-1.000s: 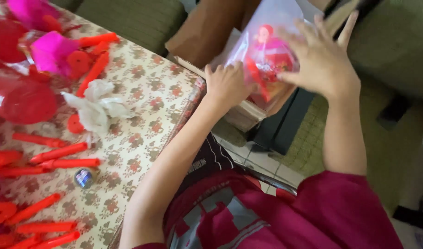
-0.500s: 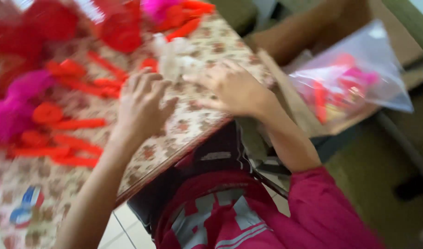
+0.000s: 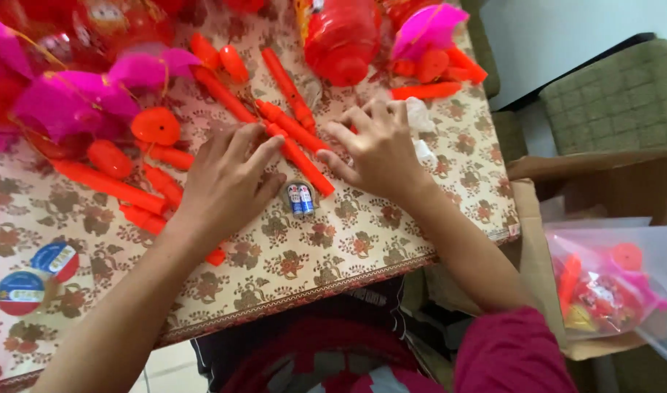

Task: Assembling decorative lanterns by attaching sticks, inserting components, wrapping them in tissue paper, and packing them into plastic bags and a cardboard box.

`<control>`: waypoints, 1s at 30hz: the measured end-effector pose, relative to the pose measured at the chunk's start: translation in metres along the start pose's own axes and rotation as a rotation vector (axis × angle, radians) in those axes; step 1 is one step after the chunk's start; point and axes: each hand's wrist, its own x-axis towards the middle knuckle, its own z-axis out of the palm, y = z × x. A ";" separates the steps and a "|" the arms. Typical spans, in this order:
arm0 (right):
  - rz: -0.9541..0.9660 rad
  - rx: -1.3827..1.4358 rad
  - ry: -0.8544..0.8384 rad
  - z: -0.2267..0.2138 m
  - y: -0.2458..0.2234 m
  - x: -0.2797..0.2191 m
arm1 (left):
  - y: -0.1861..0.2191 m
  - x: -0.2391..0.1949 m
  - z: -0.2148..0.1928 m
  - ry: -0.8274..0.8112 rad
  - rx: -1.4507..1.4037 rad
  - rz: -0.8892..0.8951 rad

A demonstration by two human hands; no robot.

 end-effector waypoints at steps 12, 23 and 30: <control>0.072 0.102 -0.089 0.001 -0.018 -0.010 | 0.004 -0.005 0.004 0.015 -0.113 0.060; 0.372 0.519 0.302 0.003 0.007 -0.029 | 0.000 -0.008 -0.011 0.083 -0.126 -0.075; 0.427 0.793 0.427 -0.002 -0.006 -0.032 | -0.029 -0.001 -0.007 0.183 -0.059 -0.191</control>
